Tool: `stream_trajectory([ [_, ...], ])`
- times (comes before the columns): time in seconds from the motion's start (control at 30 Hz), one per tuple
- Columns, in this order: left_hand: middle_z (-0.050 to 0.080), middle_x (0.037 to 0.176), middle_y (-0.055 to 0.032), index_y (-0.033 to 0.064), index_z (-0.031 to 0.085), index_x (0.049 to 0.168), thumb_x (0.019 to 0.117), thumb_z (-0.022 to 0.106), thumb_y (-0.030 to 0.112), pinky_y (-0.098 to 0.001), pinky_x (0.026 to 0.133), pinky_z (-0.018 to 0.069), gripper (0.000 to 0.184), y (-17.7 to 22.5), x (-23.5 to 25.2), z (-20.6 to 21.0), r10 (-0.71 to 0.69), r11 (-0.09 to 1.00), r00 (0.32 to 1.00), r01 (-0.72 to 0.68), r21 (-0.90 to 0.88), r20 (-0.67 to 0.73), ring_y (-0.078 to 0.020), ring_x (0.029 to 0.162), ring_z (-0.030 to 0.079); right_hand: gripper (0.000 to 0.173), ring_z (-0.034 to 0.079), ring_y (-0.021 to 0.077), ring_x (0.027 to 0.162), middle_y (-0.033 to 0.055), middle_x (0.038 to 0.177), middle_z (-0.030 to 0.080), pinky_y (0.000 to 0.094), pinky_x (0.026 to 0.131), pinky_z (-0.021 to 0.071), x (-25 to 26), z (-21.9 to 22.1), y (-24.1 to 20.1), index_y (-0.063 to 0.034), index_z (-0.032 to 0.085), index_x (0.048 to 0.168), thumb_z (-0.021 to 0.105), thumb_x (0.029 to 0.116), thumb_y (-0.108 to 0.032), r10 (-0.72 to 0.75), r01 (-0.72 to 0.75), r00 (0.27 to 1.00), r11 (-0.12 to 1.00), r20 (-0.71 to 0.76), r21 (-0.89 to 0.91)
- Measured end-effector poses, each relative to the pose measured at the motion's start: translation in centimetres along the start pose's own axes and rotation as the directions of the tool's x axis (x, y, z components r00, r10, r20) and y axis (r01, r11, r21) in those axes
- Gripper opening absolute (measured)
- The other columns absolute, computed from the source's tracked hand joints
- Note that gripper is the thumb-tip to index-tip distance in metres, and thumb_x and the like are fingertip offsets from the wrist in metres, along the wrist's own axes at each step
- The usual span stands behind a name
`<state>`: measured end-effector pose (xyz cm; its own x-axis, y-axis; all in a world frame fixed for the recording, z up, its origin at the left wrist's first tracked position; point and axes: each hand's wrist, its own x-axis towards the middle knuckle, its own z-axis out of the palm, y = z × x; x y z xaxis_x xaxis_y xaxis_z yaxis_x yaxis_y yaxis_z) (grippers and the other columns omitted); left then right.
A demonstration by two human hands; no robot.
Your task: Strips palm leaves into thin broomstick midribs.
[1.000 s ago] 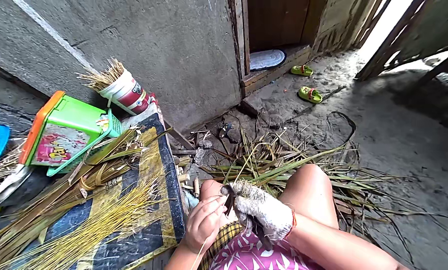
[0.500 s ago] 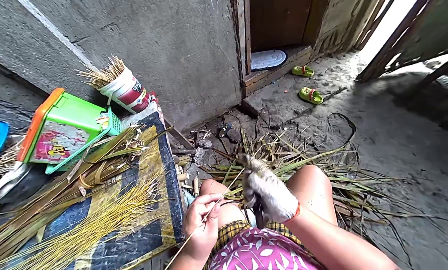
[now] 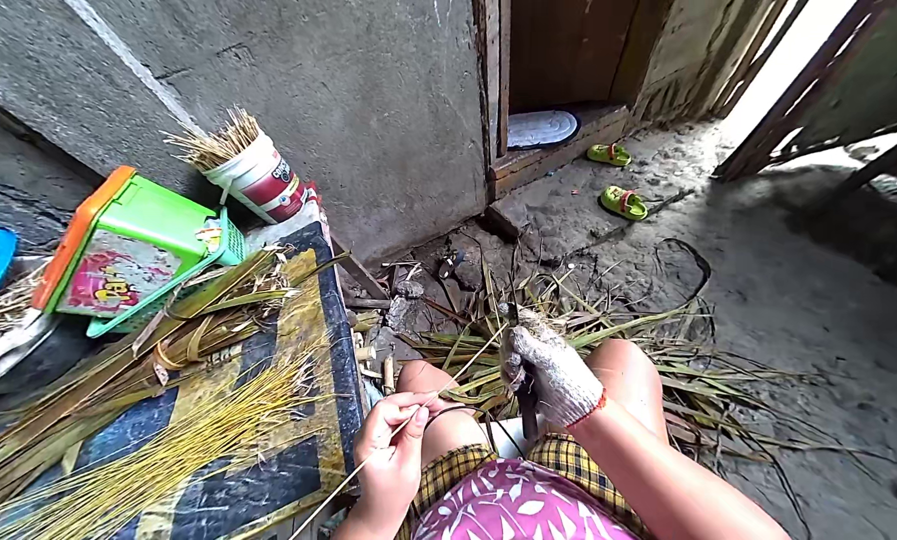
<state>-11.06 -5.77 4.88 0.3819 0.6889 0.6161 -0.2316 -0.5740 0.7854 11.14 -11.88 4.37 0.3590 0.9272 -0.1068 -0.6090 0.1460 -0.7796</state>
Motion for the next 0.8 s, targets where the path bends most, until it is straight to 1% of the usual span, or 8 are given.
stream_trajectory([
  [0.1,0.075,0.109,0.0019,0.0166,0.066,0.103,0.1017,0.065,0.020,-0.0257,0.084,0.0633,0.004,0.0,0.3,-0.5,0.106,0.984,0.992,-0.114,0.140,0.067,-0.0116,0.094,0.075,0.044,0.053,0.0084,0.052,-0.0025,0.068,0.053,0.0247,0.048,0.0502,-1.1,0.6,-0.4,-0.0100,0.044,0.145,0.046,0.1013,-0.014,0.065,-0.050,0.993,0.989,0.102,-0.140],
  [0.2,0.073,0.108,0.0011,0.0131,0.053,0.097,0.1061,0.058,0.021,-0.0220,0.090,0.0590,0.013,-0.1,0.5,-0.6,0.282,0.848,0.933,-0.352,0.396,0.225,-0.0067,0.103,0.072,0.051,0.054,0.0066,0.053,-0.0038,0.072,0.056,0.0231,0.048,0.0492,-3.5,2.3,-0.5,-0.0123,0.049,0.144,0.054,0.0941,-0.014,0.265,-0.172,0.915,0.938,0.303,-0.300],
  [0.27,0.071,0.110,-0.0021,0.0113,0.053,0.100,0.1053,0.057,0.014,-0.0247,0.095,0.0572,0.007,-0.4,0.5,-0.8,0.401,0.723,0.847,-0.526,0.448,0.348,-0.0101,0.109,0.070,0.043,0.055,0.0054,0.053,-0.0047,0.070,0.056,0.0211,0.049,0.0498,-4.5,3.1,0.0,-0.0135,0.051,0.137,0.055,0.0938,-0.013,0.340,-0.252,0.856,0.932,0.391,-0.260],
  [0.3,0.070,0.111,-0.0038,0.0106,0.053,0.101,0.1049,0.057,0.012,-0.0262,0.096,0.0568,0.005,-0.6,0.5,-1.1,0.436,0.677,0.809,-0.583,0.449,0.393,-0.0123,0.110,0.070,0.038,0.055,0.0053,0.053,-0.0049,0.068,0.055,0.0209,0.049,0.0499,-4.5,3.2,0.2,-0.0137,0.053,0.132,0.054,0.0936,-0.013,0.336,-0.267,0.853,0.939,0.399,-0.219],
  [0.4,0.070,0.112,-0.0064,0.0085,0.053,0.103,0.1031,0.059,0.008,-0.0289,0.096,0.0580,0.006,-0.5,0.5,-1.8,0.482,0.629,0.753,-0.653,0.422,0.447,-0.0160,0.110,0.070,0.033,0.053,0.0056,0.050,-0.0047,0.064,0.053,0.0217,0.047,0.0493,-2.7,2.3,0.2,-0.0137,0.053,0.129,0.049,0.0960,-0.013,0.278,-0.265,0.912,0.960,0.302,-0.086],
  [0.53,0.071,0.111,-0.0056,0.0087,0.053,0.102,0.1030,0.060,0.009,-0.0280,0.095,0.0587,0.007,-0.2,0.1,-2.3,0.460,0.652,0.768,-0.633,0.417,0.446,-0.0153,0.109,0.071,0.022,0.053,0.0081,0.046,-0.0014,0.062,0.050,0.0223,0.043,0.0492,0.3,0.3,-0.2,-0.0114,0.050,0.126,0.041,0.1073,-0.013,0.223,-0.231,0.972,0.965,0.079,0.120],
  [0.7,0.073,0.104,-0.0014,0.0113,0.053,0.097,0.1051,0.059,0.018,-0.0239,0.089,0.0600,0.012,-0.2,-0.7,-1.2,0.333,0.800,0.906,-0.418,0.431,0.259,-0.0095,0.101,0.073,0.024,0.053,0.0093,0.048,0.0007,0.064,0.051,0.0235,0.044,0.0494,0.7,1.1,1.2,-0.0080,0.052,0.130,0.043,0.1096,-0.016,0.228,-0.215,0.966,0.970,-0.119,0.112],
  [0.8,0.074,0.102,-0.0007,0.0114,0.053,0.094,0.1052,0.059,0.020,-0.0218,0.088,0.0599,0.015,-0.5,-1.2,-0.3,0.239,0.872,0.955,-0.290,0.395,0.172,-0.0074,0.098,0.073,0.021,0.053,0.0098,0.047,0.0017,0.063,0.052,0.0235,0.043,0.0493,1.3,1.3,1.9,-0.0080,0.053,0.125,0.044,0.1101,-0.019,0.223,-0.198,0.956,0.970,-0.192,0.141],
])
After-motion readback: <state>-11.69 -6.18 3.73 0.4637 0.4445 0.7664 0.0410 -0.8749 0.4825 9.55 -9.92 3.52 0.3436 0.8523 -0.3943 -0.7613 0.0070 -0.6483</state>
